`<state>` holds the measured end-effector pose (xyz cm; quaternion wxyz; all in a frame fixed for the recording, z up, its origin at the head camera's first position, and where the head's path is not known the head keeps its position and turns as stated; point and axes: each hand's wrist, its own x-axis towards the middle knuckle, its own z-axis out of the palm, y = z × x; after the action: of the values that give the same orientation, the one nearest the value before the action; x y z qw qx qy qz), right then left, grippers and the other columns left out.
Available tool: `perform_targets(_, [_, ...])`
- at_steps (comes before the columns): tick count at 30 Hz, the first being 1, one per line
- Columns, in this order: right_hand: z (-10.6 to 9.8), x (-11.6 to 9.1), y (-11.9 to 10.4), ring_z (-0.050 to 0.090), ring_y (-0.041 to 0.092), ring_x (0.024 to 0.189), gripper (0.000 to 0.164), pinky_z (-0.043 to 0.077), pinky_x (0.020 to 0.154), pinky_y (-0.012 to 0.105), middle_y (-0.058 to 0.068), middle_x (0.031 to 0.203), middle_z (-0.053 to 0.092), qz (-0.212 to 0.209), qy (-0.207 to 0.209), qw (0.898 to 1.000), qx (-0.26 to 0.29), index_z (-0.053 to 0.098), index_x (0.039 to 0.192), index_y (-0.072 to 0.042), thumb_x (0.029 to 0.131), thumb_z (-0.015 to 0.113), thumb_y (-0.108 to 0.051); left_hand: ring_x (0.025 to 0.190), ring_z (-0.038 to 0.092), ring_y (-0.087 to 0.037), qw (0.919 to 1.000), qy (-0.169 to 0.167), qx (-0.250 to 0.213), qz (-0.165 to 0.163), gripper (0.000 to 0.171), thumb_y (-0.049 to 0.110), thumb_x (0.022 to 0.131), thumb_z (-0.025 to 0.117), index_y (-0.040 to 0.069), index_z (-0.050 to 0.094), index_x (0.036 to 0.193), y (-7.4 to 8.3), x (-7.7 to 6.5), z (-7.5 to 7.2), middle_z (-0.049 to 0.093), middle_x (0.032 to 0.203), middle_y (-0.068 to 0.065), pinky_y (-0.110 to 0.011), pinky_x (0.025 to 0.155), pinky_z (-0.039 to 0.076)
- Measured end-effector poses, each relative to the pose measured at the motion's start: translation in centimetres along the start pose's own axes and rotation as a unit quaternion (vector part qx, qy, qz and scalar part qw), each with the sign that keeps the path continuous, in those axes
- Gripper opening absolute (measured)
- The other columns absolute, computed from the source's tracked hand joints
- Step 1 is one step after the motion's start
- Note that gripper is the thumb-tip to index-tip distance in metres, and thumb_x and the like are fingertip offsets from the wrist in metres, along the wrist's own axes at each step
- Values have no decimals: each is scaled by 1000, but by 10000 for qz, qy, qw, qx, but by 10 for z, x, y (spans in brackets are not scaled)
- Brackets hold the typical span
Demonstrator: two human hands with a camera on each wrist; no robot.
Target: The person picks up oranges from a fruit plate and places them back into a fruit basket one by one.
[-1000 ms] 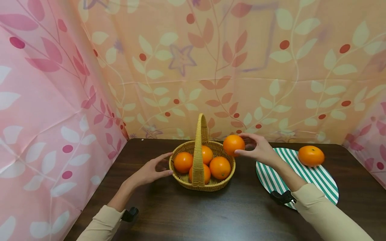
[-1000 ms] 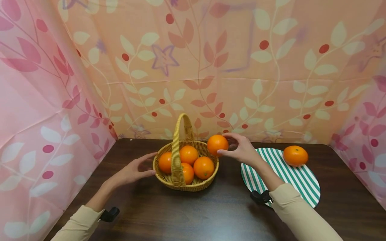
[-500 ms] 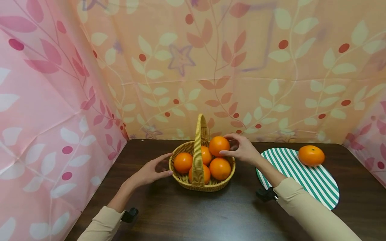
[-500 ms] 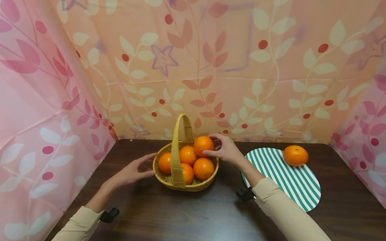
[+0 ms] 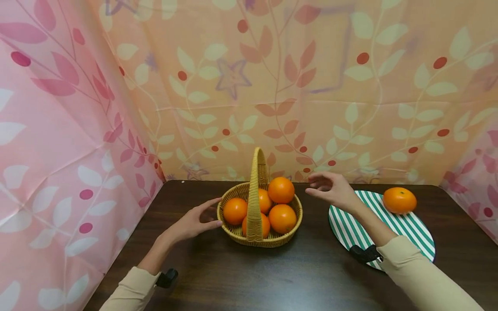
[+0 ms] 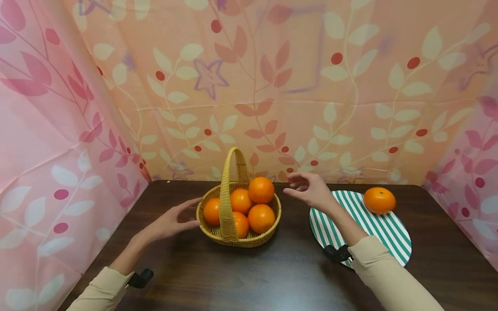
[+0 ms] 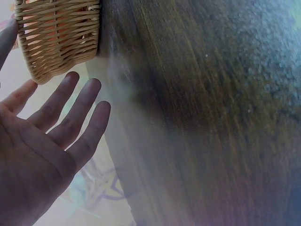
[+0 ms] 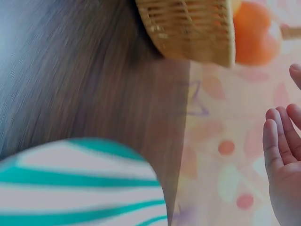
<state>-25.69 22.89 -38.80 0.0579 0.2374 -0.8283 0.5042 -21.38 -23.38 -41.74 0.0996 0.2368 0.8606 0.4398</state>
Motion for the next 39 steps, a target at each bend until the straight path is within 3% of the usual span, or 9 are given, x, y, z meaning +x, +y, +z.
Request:
perform_targets(8, [-34, -30, 3, 68, 20, 92, 33, 55, 78, 19, 14, 110, 69, -61, 184, 9987, -470, 67, 122, 0, 93, 77, -9, 115, 62, -41, 10000, 17, -17, -16, 75, 25, 95, 75, 8, 36, 158, 0, -2, -2, 57, 135, -24, -57, 99, 47])
perform_targets(14, [-47, -47, 6, 68, 16, 91, 28, 54, 78, 18, 10, 111, 68, -28, 301, 9967, -748, 69, 118, -3, 93, 78, -12, 115, 61, -41, 10000, 29, 33, -38, 75, 26, 96, 75, 9, 36, 157, -1, -3, -3, 58, 134, -23, -58, 100, 46])
perform_targets(20, [-62, -61, 11, 68, 16, 90, 28, 55, 76, 20, 14, 110, 69, -1, 289, 9946, -997, 68, 119, -3, 94, 76, -13, 116, 61, -39, 9998, 77, 107, -113, 76, 31, 95, 75, 12, 37, 158, -3, -2, -2, 59, 134, -20, -57, 100, 46])
perform_targets(29, [-98, -96, 19, 66, 7, 92, 32, 52, 77, 13, 11, 109, 70, 231, 529, 9901, -1277, 67, 122, -2, 93, 77, -9, 116, 61, -38, 9998, 45, 94, -152, 77, 33, 95, 75, 14, 36, 158, -5, -1, -1, 58, 134, -19, -56, 100, 47])
perform_targets(33, [-117, -112, 26, 68, 5, 93, 34, 53, 75, 14, 5, 107, 71, 318, 679, 9904, -1164, 65, 125, 1, 93, 75, -5, 116, 61, -38, 9998, 52, 126, -132, 77, 33, 95, 75, 14, 36, 158, -5, -1, -1, 59, 133, -19, -56, 100, 47])
perform_targets(39, [-141, -131, 36, 66, -4, 91, 37, 52, 73, 11, -14, 109, 67, 673, 1129, 9846, -1157, 61, 127, 8, 94, 74, -6, 117, 60, -37, 9997, 72, 167, -135, 77, 34, 95, 75, 14, 36, 159, -4, -1, -2, 60, 132, -17, -56, 100, 47])
